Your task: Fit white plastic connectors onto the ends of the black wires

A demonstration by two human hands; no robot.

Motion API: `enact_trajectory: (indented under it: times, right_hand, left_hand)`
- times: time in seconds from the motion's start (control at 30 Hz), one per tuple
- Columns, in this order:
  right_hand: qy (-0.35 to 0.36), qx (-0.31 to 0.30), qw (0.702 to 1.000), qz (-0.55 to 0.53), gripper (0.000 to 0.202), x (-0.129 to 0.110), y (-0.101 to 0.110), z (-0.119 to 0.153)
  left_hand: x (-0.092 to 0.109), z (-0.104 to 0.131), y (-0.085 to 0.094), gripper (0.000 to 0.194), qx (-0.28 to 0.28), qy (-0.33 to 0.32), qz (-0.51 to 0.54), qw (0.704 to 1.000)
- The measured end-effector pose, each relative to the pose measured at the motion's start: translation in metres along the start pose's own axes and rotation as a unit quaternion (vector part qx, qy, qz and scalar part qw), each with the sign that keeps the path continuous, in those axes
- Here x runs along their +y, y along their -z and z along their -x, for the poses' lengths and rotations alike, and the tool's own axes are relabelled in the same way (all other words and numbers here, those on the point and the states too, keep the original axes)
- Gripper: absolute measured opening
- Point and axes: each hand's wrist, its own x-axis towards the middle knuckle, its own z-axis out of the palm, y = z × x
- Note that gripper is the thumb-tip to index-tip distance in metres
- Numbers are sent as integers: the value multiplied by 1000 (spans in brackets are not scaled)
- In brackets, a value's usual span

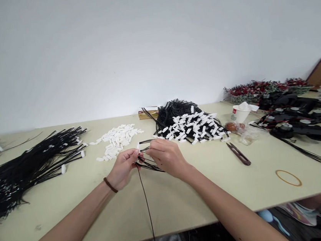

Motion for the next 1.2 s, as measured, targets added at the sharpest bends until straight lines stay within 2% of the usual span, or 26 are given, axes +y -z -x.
enact_trajectory:
  times: [0.13, 0.17, 0.23, 0.33, 0.53, 1.2]
  right_hand:
    - [-40, 84, 995, -30, 13, 4, 13, -5]
    - [-52, 108, 992, -32, 13, 5, 15, -6]
    - [-55, 119, 991, -29, 12, 4, 17, -9]
    - [-28, 77, 996, -23, 12, 0, 14, -10]
    - [-11, 52, 999, 4, 12, -4, 9, -6]
    - [13, 52, 998, 16, 15, -5, 10, -5]
  left_hand:
    - [2, -7, 11, 34, 101, -36, 33, 994]
    - [2, -8, 11, 34, 105, -38, 39, 993]
    - [2, -8, 9, 34, 68, -30, 41, 996]
    - [2, -5, 2, 32, -3, -22, 32, 999]
    - [3, 2, -3, 32, -56, -30, 6, 998]
    - [5, 4, -3, 34, -78, -26, -17, 996]
